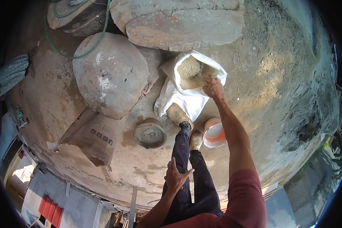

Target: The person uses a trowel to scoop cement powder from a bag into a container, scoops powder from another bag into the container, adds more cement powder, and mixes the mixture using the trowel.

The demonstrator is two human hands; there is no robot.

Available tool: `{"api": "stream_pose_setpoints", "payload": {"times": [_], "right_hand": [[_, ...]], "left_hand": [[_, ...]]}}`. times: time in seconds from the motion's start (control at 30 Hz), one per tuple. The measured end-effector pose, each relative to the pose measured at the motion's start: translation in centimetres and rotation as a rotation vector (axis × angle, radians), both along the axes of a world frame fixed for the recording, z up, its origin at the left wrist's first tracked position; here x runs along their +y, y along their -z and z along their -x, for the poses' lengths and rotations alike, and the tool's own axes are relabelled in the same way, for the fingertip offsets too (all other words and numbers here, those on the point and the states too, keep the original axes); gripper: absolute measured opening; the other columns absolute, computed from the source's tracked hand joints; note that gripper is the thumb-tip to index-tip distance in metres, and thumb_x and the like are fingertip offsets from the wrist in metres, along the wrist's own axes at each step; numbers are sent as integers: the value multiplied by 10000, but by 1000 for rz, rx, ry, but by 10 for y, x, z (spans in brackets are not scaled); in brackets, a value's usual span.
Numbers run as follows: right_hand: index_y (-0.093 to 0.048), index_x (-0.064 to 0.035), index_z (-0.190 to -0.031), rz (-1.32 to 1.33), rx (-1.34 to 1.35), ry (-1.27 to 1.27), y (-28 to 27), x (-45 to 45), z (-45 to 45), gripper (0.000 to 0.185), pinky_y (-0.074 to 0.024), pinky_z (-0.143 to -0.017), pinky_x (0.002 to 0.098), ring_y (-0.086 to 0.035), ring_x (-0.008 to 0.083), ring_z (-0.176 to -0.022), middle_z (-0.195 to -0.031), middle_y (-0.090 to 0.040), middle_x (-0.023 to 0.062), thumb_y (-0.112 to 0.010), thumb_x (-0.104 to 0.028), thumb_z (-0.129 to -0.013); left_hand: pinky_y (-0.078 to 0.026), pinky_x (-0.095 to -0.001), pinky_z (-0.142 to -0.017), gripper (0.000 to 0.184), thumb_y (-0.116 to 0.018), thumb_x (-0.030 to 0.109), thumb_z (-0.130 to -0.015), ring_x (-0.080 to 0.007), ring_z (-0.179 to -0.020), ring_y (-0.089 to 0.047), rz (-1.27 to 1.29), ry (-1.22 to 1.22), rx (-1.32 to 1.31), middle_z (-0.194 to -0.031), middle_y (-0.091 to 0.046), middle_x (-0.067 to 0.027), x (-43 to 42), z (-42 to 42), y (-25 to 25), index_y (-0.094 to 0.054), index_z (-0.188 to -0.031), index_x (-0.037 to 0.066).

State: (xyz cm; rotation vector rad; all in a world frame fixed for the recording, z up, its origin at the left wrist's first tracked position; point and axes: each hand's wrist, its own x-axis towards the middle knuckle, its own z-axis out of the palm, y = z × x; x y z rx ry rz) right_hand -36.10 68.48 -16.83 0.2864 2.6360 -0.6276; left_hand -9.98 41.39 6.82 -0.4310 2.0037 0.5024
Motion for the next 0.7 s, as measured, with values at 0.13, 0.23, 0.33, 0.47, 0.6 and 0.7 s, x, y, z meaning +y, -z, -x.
{"api": "stream_pose_setpoints", "payload": {"times": [0.13,0.23,0.33,0.47,0.6,0.7], "right_hand": [[-695,-58,-1089,-42,108,80,11,-18,-10,407,-512,-891,457,-667,412,-874,-883,-711,200,-695,-183,-702],[-703,-36,-1045,176,6,108,-10,-17,-15,385,-528,-830,461,-669,416,-842,-892,-707,220,-701,-170,-685],[-707,-9,-983,296,30,178,-8,-24,-13,343,-543,-769,449,-674,418,-811,-880,-695,247,-696,-160,-676],[-719,-3,-936,253,63,212,-5,-30,-9,326,-540,-744,424,-691,379,-785,-795,-695,234,-712,-195,-672],[-726,-13,-991,305,-35,251,-21,-23,-18,374,-540,-726,385,-703,316,-738,-817,-712,215,-734,-215,-676],[-728,-21,-1049,346,-30,257,-26,-17,-25,411,-540,-713,366,-702,258,-718,-844,-731,190,-742,-207,-683]], "left_hand": [[-531,-521,-883,1120,-761,701,-676,-397,-1157,-588,22,25,15,-1401,-475,-218,-3,-3,-5,-372,-1476,20],[-531,-521,-891,1116,-767,694,-675,-399,-1174,-584,28,17,0,-1413,-472,-219,-4,6,-6,-377,-1474,20],[-525,-515,-914,1117,-778,685,-667,-398,-1187,-583,29,3,-4,-1423,-476,-219,-4,3,-5,-380,-1473,21],[-509,-525,-937,1106,-778,675,-680,-396,-1212,-567,38,-6,-43,-1424,-473,-221,-5,6,-8,-378,-1472,15],[-504,-536,-938,1093,-773,668,-694,-397,-1229,-556,38,-36,-36,-1427,-464,-225,-3,-8,-6,-376,-1469,7],[-513,-533,-924,1098,-775,670,-690,-394,-1209,-572,51,-39,9,-1414,-475,-222,-1,-21,-4,-377,-1465,1]]}}
